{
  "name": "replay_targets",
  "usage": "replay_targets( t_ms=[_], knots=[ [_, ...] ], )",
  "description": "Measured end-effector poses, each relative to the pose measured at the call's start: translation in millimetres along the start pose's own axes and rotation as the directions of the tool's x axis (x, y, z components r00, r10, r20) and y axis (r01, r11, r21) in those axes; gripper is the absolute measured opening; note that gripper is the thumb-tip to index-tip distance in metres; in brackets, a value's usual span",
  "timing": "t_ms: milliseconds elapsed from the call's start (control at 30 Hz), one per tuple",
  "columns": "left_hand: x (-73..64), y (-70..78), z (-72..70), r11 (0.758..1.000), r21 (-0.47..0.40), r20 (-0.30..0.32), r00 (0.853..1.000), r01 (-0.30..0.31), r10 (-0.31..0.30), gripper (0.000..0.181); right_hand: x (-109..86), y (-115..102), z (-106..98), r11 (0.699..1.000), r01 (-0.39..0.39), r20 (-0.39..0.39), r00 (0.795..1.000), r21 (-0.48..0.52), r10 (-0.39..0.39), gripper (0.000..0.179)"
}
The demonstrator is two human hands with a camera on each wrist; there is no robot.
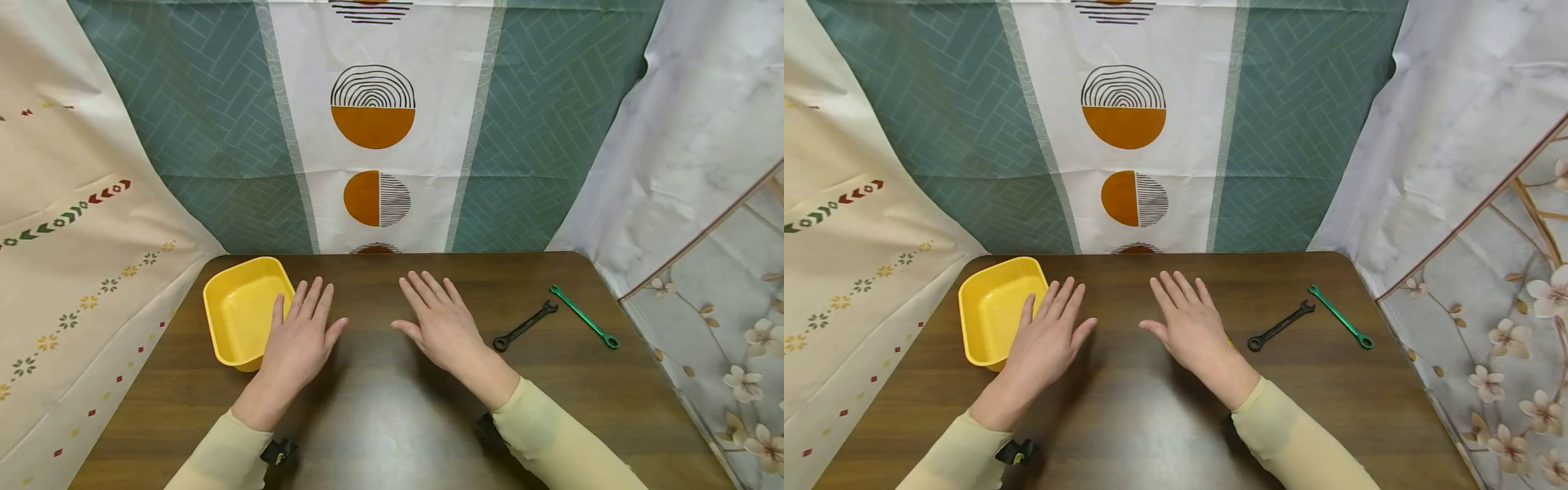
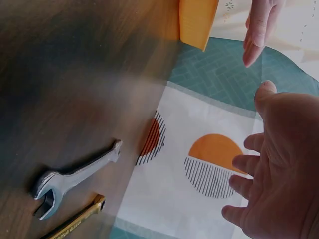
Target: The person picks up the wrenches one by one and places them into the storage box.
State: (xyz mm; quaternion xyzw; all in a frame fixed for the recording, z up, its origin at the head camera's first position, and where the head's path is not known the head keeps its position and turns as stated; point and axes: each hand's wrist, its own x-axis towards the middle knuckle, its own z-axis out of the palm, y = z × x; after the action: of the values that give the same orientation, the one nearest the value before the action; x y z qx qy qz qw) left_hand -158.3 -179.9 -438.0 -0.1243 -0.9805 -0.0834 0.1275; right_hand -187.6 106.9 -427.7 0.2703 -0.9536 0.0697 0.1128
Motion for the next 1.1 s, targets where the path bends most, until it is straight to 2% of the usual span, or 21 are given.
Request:
replay_targets(
  t_ms=[267, 833, 1100],
  knots=[
    [-2.9, -7.0, -2.0, 1.0, -0.013, 0.009, 1.0, 0.016, -0.015, 0.075, 4.7, -2, 2, 1.0, -0.005, 0.018, 1.0, 0.011, 0.005, 0.081],
    [-8.5, -24.1, -3.8, 0.999, -0.004, 0.0, 0.999, 0.043, -0.043, 0.073, 14.6, -13, 11, 0.999, 0.037, 0.007, 0.999, 0.025, -0.037, 0.081],
    [-11.2, -30.7, -4.4, 0.998, -0.007, -0.008, 0.998, 0.056, -0.056, 0.072, 18.0, -16, 16, 0.998, 0.056, 0.027, 0.998, 0.013, -0.056, 0.081]
  ],
)
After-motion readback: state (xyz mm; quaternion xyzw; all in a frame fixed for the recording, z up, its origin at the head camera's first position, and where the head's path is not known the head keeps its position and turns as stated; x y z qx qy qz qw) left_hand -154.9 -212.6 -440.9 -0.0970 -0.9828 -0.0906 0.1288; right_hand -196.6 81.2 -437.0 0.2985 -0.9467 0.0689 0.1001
